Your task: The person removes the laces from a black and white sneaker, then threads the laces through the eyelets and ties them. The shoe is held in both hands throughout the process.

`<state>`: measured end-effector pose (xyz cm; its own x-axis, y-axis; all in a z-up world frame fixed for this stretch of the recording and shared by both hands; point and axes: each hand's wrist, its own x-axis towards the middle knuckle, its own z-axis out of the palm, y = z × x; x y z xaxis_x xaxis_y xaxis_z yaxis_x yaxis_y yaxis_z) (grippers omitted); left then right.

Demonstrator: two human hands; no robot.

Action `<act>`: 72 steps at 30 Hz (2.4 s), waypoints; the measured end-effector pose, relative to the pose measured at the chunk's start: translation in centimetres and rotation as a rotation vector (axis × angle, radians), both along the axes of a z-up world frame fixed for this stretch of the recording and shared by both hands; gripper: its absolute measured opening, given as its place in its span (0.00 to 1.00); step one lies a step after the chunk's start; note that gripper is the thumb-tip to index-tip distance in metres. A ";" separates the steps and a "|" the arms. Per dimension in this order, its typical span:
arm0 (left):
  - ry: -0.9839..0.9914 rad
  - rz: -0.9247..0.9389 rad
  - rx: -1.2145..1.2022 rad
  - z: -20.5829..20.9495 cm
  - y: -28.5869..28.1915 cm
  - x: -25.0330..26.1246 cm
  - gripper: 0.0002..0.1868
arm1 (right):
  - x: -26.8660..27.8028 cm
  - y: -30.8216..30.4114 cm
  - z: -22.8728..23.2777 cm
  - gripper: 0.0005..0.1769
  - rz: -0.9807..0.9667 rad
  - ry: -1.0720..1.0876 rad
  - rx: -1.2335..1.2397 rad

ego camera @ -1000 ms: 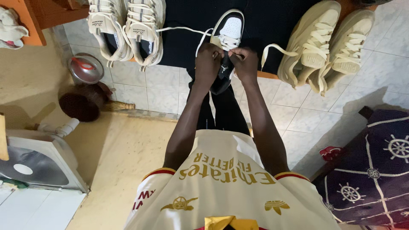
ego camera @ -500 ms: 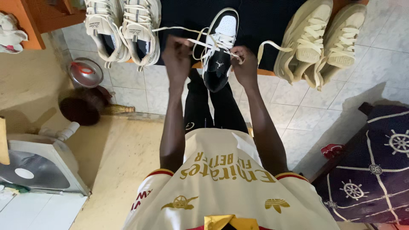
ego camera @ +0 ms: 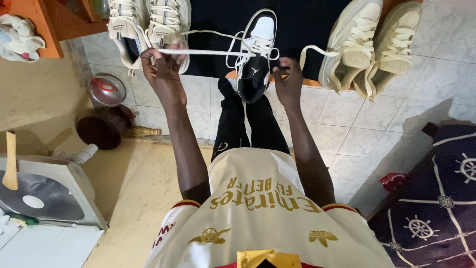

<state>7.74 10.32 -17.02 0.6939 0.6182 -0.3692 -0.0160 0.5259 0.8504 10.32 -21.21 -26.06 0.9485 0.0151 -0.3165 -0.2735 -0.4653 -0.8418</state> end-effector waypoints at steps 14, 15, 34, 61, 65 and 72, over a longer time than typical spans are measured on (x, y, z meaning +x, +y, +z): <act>-0.254 0.005 0.031 -1.1 4.2 -4.1 0.10 | -3.4 0.5 -1.6 0.27 0.035 0.099 0.075; -0.276 -0.005 0.029 -1.4 4.7 -4.2 0.10 | -3.5 0.6 -1.2 0.29 0.059 0.102 0.069; 0.283 -0.697 1.111 -3.3 2.3 -2.5 0.17 | -3.6 3.3 -1.4 0.15 0.176 0.116 -0.150; -0.484 -0.963 1.901 -3.4 -7.1 2.8 0.12 | -7.3 5.5 6.0 0.25 -0.042 -0.141 -0.002; -0.273 -1.011 1.726 -2.2 -8.0 1.2 0.20 | -7.7 6.2 5.9 0.22 -0.078 -0.134 0.019; 0.001 -0.808 1.284 -2.5 -10.1 -1.5 0.19 | -8.4 6.5 3.5 0.28 -0.108 -0.108 0.093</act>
<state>6.24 0.26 -19.48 0.9940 -0.0230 0.1071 -0.0939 -0.6821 0.7252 1.88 -14.70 -22.60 0.9746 -0.0641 -0.2147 -0.2233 -0.3570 -0.9070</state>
